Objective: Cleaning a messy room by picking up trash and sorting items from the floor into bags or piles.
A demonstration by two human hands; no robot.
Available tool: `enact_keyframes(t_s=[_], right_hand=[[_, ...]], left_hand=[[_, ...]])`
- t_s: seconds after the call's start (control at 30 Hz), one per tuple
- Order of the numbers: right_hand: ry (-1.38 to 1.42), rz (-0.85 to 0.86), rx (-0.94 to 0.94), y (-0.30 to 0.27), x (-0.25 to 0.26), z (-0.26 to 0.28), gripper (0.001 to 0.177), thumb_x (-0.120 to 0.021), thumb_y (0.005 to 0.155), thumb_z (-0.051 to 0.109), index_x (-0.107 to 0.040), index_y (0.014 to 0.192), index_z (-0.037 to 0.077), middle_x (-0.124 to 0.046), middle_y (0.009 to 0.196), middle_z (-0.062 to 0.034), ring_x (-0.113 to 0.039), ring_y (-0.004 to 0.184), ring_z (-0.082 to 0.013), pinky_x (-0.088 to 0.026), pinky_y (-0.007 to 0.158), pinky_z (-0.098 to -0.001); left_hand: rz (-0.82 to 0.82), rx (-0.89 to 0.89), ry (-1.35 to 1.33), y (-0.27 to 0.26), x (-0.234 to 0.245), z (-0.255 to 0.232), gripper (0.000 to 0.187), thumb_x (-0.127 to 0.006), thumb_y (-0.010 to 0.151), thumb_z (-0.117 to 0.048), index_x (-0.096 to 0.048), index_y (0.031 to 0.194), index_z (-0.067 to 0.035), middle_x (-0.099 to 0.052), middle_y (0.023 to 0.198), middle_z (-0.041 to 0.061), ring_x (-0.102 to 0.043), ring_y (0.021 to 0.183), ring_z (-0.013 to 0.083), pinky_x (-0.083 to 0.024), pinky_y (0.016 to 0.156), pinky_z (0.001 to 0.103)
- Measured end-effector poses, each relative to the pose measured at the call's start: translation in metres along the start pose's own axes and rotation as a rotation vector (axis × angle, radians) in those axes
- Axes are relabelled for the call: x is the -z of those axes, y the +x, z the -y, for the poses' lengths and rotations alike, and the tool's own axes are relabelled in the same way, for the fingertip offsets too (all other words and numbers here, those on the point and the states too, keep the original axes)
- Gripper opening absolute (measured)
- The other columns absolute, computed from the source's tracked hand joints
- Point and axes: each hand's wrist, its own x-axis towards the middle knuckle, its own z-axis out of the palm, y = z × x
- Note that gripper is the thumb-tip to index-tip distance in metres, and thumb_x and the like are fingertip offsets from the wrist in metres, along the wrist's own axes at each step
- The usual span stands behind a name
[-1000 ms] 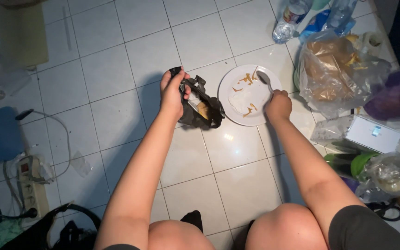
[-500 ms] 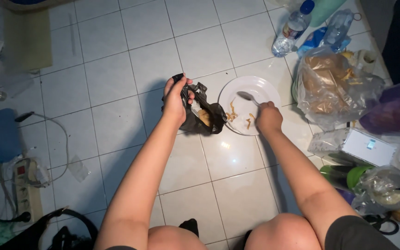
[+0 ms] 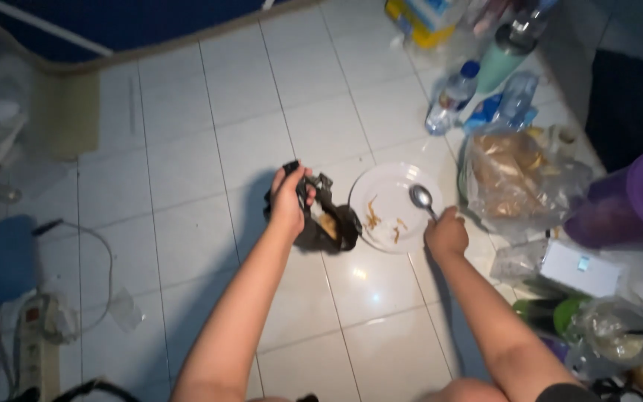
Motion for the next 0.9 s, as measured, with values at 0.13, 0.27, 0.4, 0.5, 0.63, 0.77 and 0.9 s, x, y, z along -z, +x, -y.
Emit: enact_keyframes(t_s=[0.13, 0.27, 0.4, 0.5, 0.63, 0.77, 0.9], right_hand=[[0.021, 0.032, -0.106, 0.004, -0.014, -0.012, 0.062, -0.073, 0.088, 0.04, -0.054, 0.123, -0.008, -0.07, 0.099, -0.0292, -0.071, 0.089, -0.0446, -0.057, 0.076, -0.052], [0.207, 0.132, -0.15, 0.029, -0.091, -0.056, 0.044, -0.07, 0.094, 0.04, -0.069, 0.105, -0.003, -0.072, 0.102, -0.0291, -0.069, 0.098, -0.0442, -0.054, 0.085, -0.0489], [0.551, 0.193, -0.372, 0.032, -0.099, -0.055, 0.034, -0.072, 0.092, 0.027, -0.068, 0.106, -0.003, -0.073, 0.093, -0.0207, -0.071, 0.079, -0.0325, -0.055, 0.069, -0.0425], [0.853, 0.178, -0.363, 0.035, -0.084, -0.043, 0.022, -0.071, 0.092, 0.019, -0.062, 0.105, 0.003, -0.066, 0.079, -0.0123, -0.059, 0.06, -0.0228, -0.046, 0.052, -0.04], [0.965, 0.172, -0.237, 0.045, -0.062, -0.03, 0.018, -0.07, 0.095, 0.017, -0.063, 0.093, 0.001, -0.059, 0.068, -0.0081, -0.054, 0.052, -0.0174, -0.043, 0.046, -0.035], [0.977, 0.109, -0.201, 0.045, -0.036, -0.017, 0.022, -0.07, 0.097, 0.016, -0.059, 0.089, -0.001, -0.057, 0.066, -0.006, -0.051, 0.05, -0.0162, -0.041, 0.044, -0.034], [1.188, 0.089, -0.184, 0.046, 0.005, -0.003, 0.008, -0.063, 0.098, 0.012, -0.061, 0.101, 0.005, -0.057, 0.068, -0.0032, -0.045, 0.047, -0.013, -0.032, 0.041, -0.0321]], left_hand=[[0.046, -0.014, -0.033, 0.006, 0.007, 0.002, 0.022, -0.063, 0.096, -0.017, -0.057, 0.115, -0.008, -0.066, 0.095, 0.008, -0.056, 0.057, 0.016, -0.039, 0.047, 0.028], [0.037, -0.001, -0.042, 0.004, 0.007, -0.002, 0.023, -0.063, 0.096, -0.018, -0.057, 0.115, -0.007, -0.065, 0.096, 0.008, -0.056, 0.058, 0.0166, -0.04, 0.047, 0.029], [0.033, 0.021, -0.061, 0.006, 0.013, -0.001, 0.024, -0.061, 0.097, -0.024, -0.058, 0.115, -0.008, -0.064, 0.094, 0.008, -0.056, 0.057, 0.0175, -0.039, 0.047, 0.03], [0.051, 0.063, -0.082, 0.007, 0.014, -0.004, 0.026, -0.06, 0.097, -0.03, -0.056, 0.113, -0.009, -0.065, 0.094, 0.007, -0.055, 0.058, 0.0178, -0.039, 0.048, 0.031], [0.071, 0.114, -0.109, 0.01, 0.013, -0.001, 0.03, -0.06, 0.098, -0.037, -0.055, 0.111, -0.011, -0.066, 0.096, 0.005, -0.056, 0.06, 0.0173, -0.04, 0.049, 0.031], [0.087, 0.122, -0.109, 0.011, 0.01, -0.001, 0.034, -0.06, 0.097, -0.043, -0.056, 0.111, -0.013, -0.065, 0.097, 0.006, -0.056, 0.06, 0.0173, -0.04, 0.05, 0.031], [0.107, 0.126, -0.137, 0.017, 0.011, 0.001, 0.035, -0.061, 0.096, -0.045, -0.055, 0.11, -0.013, -0.065, 0.1, 0.006, -0.056, 0.061, 0.0177, -0.041, 0.051, 0.031]])
